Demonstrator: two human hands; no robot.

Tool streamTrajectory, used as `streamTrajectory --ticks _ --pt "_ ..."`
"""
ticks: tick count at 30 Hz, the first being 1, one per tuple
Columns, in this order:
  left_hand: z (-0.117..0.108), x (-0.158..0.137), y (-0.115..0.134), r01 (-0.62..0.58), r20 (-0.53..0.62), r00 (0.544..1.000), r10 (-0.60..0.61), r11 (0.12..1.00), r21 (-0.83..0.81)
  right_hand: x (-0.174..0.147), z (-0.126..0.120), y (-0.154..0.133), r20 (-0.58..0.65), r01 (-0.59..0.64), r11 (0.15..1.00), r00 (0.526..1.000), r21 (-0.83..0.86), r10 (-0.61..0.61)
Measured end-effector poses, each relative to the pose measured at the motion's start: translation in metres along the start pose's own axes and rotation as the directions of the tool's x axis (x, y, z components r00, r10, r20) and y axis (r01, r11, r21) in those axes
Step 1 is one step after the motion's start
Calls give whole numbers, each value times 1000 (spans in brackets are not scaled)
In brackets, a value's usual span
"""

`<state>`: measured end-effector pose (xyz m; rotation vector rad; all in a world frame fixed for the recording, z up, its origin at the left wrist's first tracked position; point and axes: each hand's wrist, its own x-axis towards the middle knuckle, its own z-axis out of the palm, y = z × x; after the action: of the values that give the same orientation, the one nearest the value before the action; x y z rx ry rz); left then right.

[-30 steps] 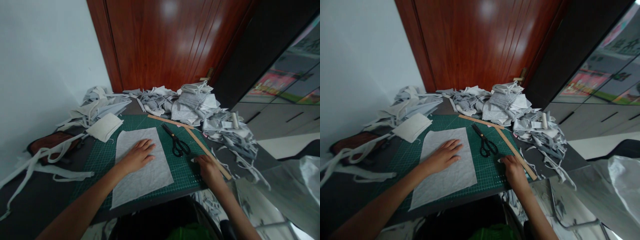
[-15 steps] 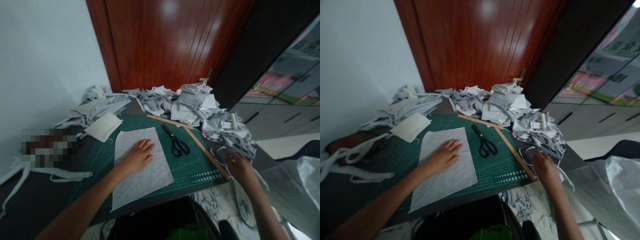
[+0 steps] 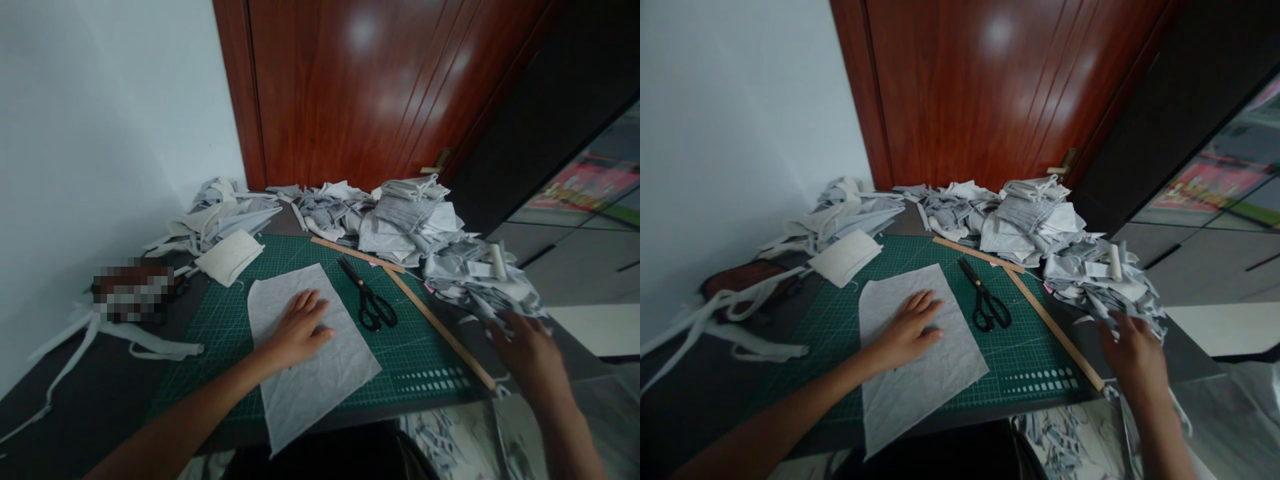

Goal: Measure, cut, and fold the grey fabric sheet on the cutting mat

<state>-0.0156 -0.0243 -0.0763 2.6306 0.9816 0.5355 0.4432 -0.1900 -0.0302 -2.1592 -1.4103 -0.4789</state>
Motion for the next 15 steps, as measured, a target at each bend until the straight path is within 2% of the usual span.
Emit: streamTrajectory --ticks 1,2,3,5,6,8,10,12,15 --pt "0 0 0 13 -7 1000 -13 999 -37 8 3 -19 36 70 995 997 70 -73" --pt "-1 1 -1 28 -21 999 -29 997 -68 16 8 -41 155 160 972 970 171 -187" --pt "-3 2 -3 43 -41 998 -47 995 -88 24 15 -67 291 233 935 905 268 -309" --pt "-11 4 -9 66 -93 993 -75 994 -89 36 33 -124 475 288 893 767 347 -432" --pt "-15 5 -12 75 -118 990 -83 995 -72 41 43 -151 505 296 885 737 359 -450" --pt "-24 7 -21 98 -162 982 -101 995 -22 46 65 -201 520 297 891 730 342 -443" --pt "-31 9 -30 140 -209 969 -131 990 28 48 87 -237 509 275 926 776 258 -372" --pt "-35 9 -39 169 -218 964 -152 984 62 46 105 -256 481 240 956 826 169 -292" --pt "-35 8 -45 183 -145 975 -166 977 112 42 122 -258 448 217 966 856 142 -258"
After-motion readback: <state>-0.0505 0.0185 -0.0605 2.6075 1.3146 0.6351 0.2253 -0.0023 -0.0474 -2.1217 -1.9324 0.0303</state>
